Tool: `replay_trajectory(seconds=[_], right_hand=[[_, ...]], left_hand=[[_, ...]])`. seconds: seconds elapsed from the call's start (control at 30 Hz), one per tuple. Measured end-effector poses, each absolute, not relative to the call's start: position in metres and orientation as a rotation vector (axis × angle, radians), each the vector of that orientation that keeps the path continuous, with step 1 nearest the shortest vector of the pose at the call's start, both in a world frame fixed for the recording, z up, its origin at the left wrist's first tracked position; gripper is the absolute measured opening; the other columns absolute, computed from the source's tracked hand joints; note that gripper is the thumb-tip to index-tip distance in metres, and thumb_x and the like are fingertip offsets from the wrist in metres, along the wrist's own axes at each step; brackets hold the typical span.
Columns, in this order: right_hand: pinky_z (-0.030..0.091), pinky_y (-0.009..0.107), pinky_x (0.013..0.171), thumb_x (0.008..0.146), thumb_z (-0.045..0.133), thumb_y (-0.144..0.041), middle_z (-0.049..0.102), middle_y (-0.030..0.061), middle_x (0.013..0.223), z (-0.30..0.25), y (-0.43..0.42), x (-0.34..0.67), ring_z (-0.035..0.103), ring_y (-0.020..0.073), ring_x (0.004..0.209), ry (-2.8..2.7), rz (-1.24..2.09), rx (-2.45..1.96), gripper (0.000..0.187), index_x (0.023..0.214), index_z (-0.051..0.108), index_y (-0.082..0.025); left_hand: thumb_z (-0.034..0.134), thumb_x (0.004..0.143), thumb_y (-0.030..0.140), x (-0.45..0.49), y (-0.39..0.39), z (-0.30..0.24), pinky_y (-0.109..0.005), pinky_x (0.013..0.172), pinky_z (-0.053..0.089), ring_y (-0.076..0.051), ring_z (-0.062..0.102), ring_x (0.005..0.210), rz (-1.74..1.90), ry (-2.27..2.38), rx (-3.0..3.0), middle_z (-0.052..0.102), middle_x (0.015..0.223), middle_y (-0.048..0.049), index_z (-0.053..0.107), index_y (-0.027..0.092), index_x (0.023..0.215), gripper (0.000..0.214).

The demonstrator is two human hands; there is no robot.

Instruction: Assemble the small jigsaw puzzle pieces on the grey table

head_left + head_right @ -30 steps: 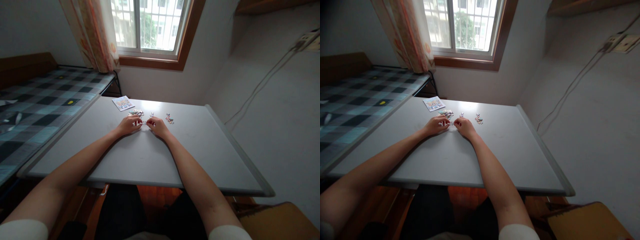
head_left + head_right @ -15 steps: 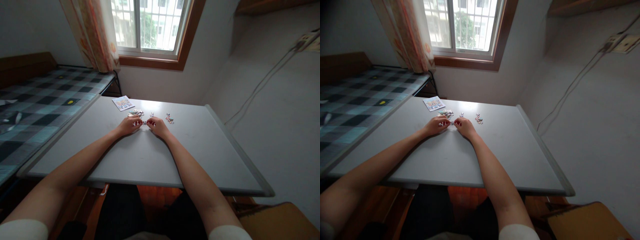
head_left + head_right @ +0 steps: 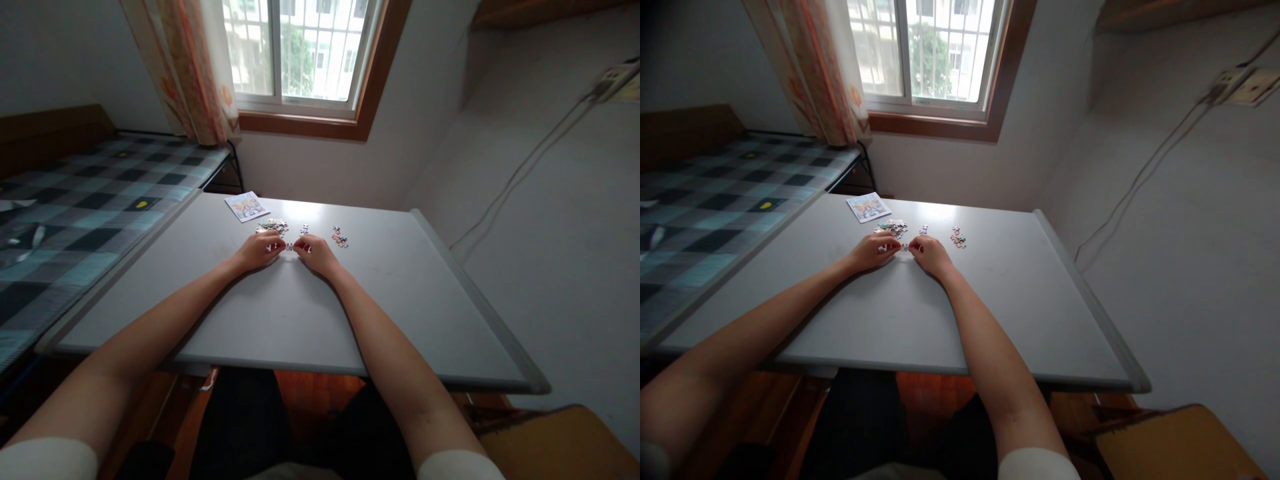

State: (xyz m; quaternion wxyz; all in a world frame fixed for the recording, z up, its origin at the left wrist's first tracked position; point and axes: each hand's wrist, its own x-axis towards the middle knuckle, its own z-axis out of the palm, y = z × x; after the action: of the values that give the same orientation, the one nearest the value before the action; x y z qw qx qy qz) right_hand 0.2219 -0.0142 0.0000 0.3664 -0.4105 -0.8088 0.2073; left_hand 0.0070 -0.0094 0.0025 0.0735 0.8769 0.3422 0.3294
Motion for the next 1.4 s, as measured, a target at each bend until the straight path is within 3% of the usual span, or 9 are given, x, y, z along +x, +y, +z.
replay_trajectory(seconds=[0.47,0.67,0.9,1.03,1.2,1.4], right_hand=[[0.044,0.025,0.070,0.080,0.063,-0.012,0.064,0.0015,0.076,0.001,-0.014,0.222,0.054,0.0116,0.069,-2.099,0.541,-1.099,0.007,0.077,0.068,-0.017],[0.045,0.028,0.073,0.081,0.061,-0.016,0.068,0.0035,0.081,0.001,-0.014,0.226,0.058,0.0146,0.071,-1.981,0.429,-1.310,0.008,0.080,0.069,-0.019],[0.047,0.032,0.076,0.081,0.063,-0.020,0.071,0.0065,0.082,0.006,-0.015,0.231,0.062,0.0201,0.079,-1.833,0.333,-1.583,0.009,0.079,0.071,-0.021],[0.046,0.033,0.081,0.083,0.064,-0.024,0.072,0.0073,0.086,0.008,-0.016,0.231,0.064,0.0207,0.083,-1.844,0.357,-1.644,0.010,0.081,0.073,-0.021],[0.046,0.032,0.083,0.083,0.058,-0.024,0.072,0.0053,0.089,0.009,-0.018,0.230,0.064,0.0197,0.086,-1.890,0.322,-1.674,0.018,0.089,0.075,-0.021],[0.045,0.031,0.085,0.082,0.057,-0.024,0.070,0.0062,0.094,0.008,-0.018,0.230,0.062,0.0197,0.087,-1.955,0.279,-1.636,0.020,0.087,0.076,-0.021]], left_hand=[[0.057,0.087,0.030,0.007,-0.012,0.004,-0.023,0.062,0.045,-0.011,0.058,0.062,0.983,1.127,2.700,0.064,0.079,-0.0017,0.070,0.020,0.085,0.017],[0.059,0.085,0.026,0.007,-0.011,0.004,-0.024,0.058,0.042,-0.010,0.054,0.056,1.043,1.351,2.654,0.065,0.080,0.0000,0.069,0.021,0.091,0.013],[0.065,0.074,0.020,0.002,-0.005,-0.001,-0.025,0.052,0.034,-0.016,0.053,0.060,1.193,1.730,2.459,0.064,0.071,-0.0011,0.067,0.022,0.078,0.005],[0.067,0.073,0.028,0.005,-0.009,0.002,-0.026,0.054,0.033,-0.016,0.053,0.061,1.056,1.756,2.445,0.063,0.072,-0.0009,0.065,0.022,0.077,0.008],[0.061,0.076,0.039,0.013,-0.021,0.015,-0.027,0.062,0.037,-0.018,0.059,0.072,0.685,1.922,2.398,0.066,0.090,-0.0013,0.064,0.024,0.092,0.022],[0.062,0.076,0.042,0.014,-0.024,0.019,-0.027,0.063,0.038,-0.018,0.060,0.074,0.647,1.924,2.376,0.066,0.090,-0.0008,0.064,0.024,0.089,0.023]])
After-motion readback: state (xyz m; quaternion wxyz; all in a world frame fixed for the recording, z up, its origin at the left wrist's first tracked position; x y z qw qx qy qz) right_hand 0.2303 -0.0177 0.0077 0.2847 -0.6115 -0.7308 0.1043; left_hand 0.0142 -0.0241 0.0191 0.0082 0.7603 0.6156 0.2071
